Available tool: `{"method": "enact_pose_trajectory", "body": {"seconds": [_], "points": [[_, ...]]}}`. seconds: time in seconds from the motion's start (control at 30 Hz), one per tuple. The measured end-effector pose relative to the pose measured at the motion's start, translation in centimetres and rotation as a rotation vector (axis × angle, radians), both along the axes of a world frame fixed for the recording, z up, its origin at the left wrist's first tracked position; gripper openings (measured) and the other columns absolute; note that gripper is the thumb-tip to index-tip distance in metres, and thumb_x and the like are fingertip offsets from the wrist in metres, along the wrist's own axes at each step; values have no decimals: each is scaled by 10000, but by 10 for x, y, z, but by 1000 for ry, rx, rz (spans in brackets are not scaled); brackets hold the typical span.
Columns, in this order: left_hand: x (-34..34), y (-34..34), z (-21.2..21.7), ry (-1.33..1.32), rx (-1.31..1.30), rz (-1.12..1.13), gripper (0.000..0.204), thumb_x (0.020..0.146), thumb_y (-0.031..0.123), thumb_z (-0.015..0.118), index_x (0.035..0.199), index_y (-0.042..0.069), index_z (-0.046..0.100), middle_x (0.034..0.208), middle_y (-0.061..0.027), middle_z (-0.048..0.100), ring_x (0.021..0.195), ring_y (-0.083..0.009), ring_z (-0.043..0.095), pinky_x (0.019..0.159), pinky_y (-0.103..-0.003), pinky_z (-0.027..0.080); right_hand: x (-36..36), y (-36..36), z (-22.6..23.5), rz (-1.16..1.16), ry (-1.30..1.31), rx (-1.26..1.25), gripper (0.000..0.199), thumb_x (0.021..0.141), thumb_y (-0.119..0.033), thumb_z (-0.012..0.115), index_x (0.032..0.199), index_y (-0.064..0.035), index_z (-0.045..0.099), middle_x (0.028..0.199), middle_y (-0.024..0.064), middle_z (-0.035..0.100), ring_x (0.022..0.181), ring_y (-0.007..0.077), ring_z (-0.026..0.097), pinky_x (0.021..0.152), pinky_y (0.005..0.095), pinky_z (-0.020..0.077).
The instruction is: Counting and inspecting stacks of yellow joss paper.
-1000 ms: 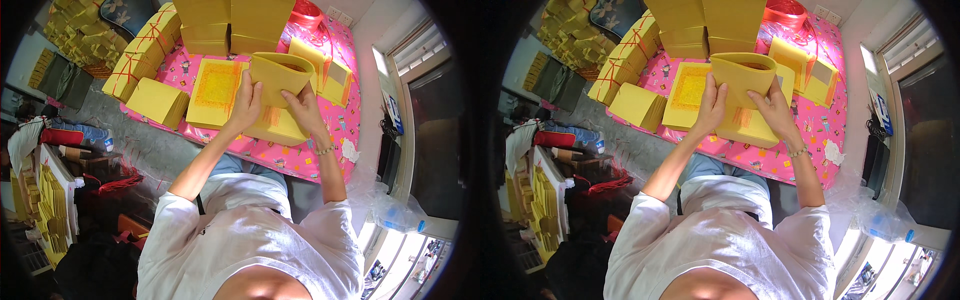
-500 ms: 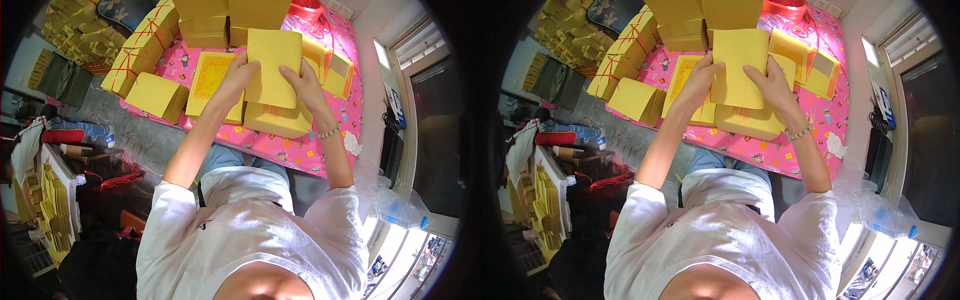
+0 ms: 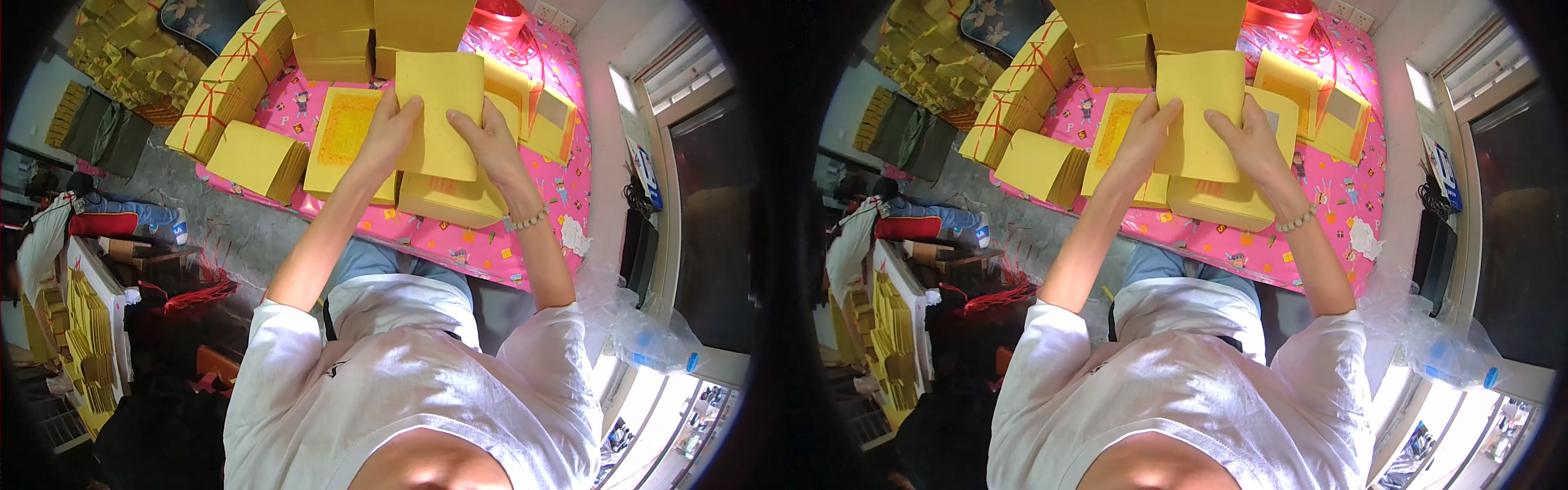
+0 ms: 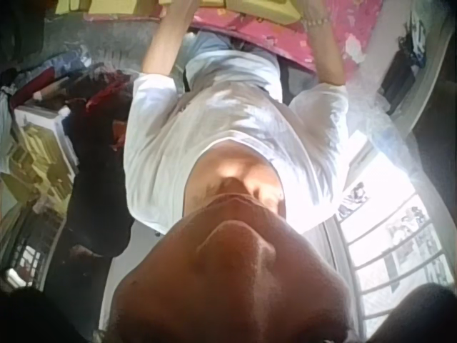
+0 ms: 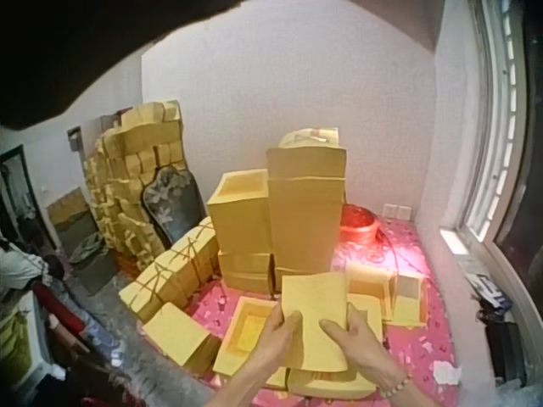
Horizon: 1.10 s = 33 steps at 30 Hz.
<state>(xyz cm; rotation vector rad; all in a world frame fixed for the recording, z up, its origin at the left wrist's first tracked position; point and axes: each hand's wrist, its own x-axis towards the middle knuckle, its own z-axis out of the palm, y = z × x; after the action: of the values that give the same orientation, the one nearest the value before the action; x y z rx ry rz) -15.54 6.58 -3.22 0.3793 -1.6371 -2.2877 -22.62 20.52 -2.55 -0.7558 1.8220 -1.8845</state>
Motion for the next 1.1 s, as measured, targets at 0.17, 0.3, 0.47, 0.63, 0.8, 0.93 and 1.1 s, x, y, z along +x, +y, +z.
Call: {"method": "enact_pose_trajectory", "body": {"seconds": [0.17,0.3,0.47,0.63,0.8,0.93,1.1], "points": [[9,7,-13,140,-89,73,284,954,141,476,1201,3,458,1168,-85,572,1053,-131,544,907,-281,426,8,4,4,-9,-38,-25,351,918,-158,573,1205,28,495,1101,79,610,958,103,589,821,254,486],[18,14,-13,249,-80,136,233,950,92,450,1160,-9,442,1109,-98,563,1014,-119,526,877,-276,431,17,6,1,-44,-64,-88,287,921,-184,587,1115,29,579,987,53,653,854,75,607,754,233,498],[26,12,-16,267,-96,155,211,950,84,449,1141,-5,446,1091,-86,562,993,-107,519,869,-263,427,22,6,5,-43,-64,-69,270,922,-182,586,1094,25,604,952,44,663,802,67,603,716,226,495],[39,10,-16,262,-68,123,260,956,91,458,1205,17,448,1164,-69,567,1059,-108,529,912,-265,414,22,2,7,-80,58,-106,282,919,-191,593,1110,16,605,944,34,663,792,55,589,697,212,482],[52,7,-13,216,-39,118,236,951,79,460,1175,7,451,1134,-68,567,1030,-101,521,893,-262,415,27,-3,12,-72,24,-127,222,911,-203,606,979,7,639,864,-1,647,752,29,560,665,198,465],[61,7,-12,205,-51,86,254,943,58,467,1189,-6,451,1138,-71,561,1026,-103,516,888,-262,412,9,3,3,-120,114,-12,196,915,-201,599,912,-6,629,826,-21,625,725,16,540,640,189,447],[69,2,-10,151,24,67,317,936,55,483,1242,-10,438,1174,-79,557,1056,-120,521,902,-265,409,22,1,11,-55,-23,-100,226,915,-226,598,915,-2,627,807,-18,623,702,17,539,587,196,440]]}}
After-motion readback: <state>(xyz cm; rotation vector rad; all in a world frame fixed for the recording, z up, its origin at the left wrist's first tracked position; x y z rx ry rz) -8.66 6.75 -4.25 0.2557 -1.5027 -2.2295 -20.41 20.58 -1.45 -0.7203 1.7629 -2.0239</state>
